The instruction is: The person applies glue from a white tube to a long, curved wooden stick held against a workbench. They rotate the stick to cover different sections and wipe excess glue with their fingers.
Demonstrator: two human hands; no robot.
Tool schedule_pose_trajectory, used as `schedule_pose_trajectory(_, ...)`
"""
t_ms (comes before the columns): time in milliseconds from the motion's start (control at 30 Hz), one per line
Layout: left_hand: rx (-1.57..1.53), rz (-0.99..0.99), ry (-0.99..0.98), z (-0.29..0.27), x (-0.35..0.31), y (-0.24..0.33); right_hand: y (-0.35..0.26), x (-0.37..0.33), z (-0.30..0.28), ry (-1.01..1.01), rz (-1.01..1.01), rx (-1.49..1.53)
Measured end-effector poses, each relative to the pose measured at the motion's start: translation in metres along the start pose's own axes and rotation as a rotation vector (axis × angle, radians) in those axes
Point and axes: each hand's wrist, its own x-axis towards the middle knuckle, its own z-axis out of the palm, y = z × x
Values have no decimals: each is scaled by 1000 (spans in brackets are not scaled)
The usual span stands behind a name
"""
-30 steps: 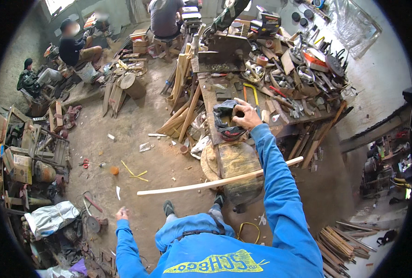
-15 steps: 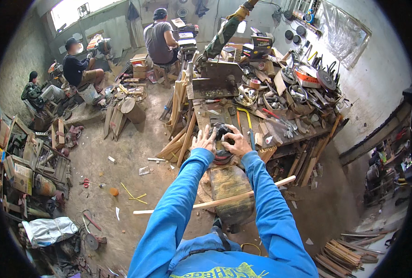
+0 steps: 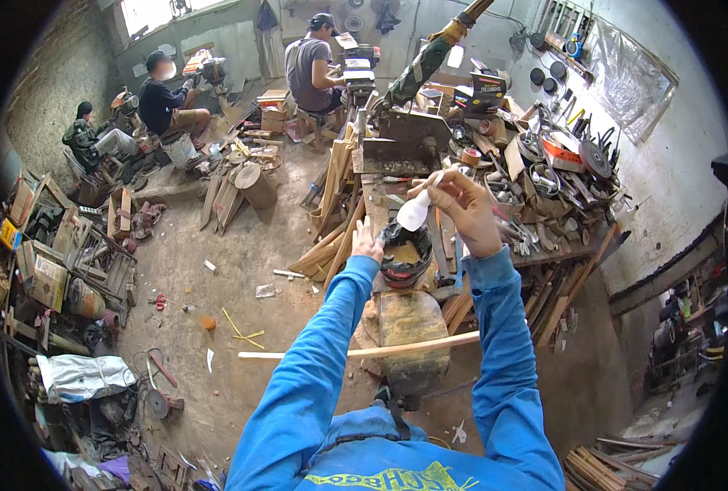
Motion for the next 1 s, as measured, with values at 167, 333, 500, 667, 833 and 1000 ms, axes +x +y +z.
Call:
schedule_pose_trajectory(167,-1266,-46,-564,-95,-50,49,-51,-18,45,51,-31,-22)
schedule_pose_trajectory(333,-1616,-40,-1184,-164,-148,36,-53,-67,118,-3,139,-43)
schedule_pose_trajectory(500,-1827,-369,-864,-186,-245,-54,-18,-141,233,80,344,-73)
schedule_pose_trajectory(667,-1765,-521,-505,-202,-305,-138,30,-207,370,361,525,-4)
schedule_pose_trajectory(833,-1605,-826,-491,-225,-348,-192,62,-217,422,405,521,-228)
schedule_pose_trajectory(1000,-1135,-978,-414,-269,-375,-278,87,-220,448,283,707,-328)
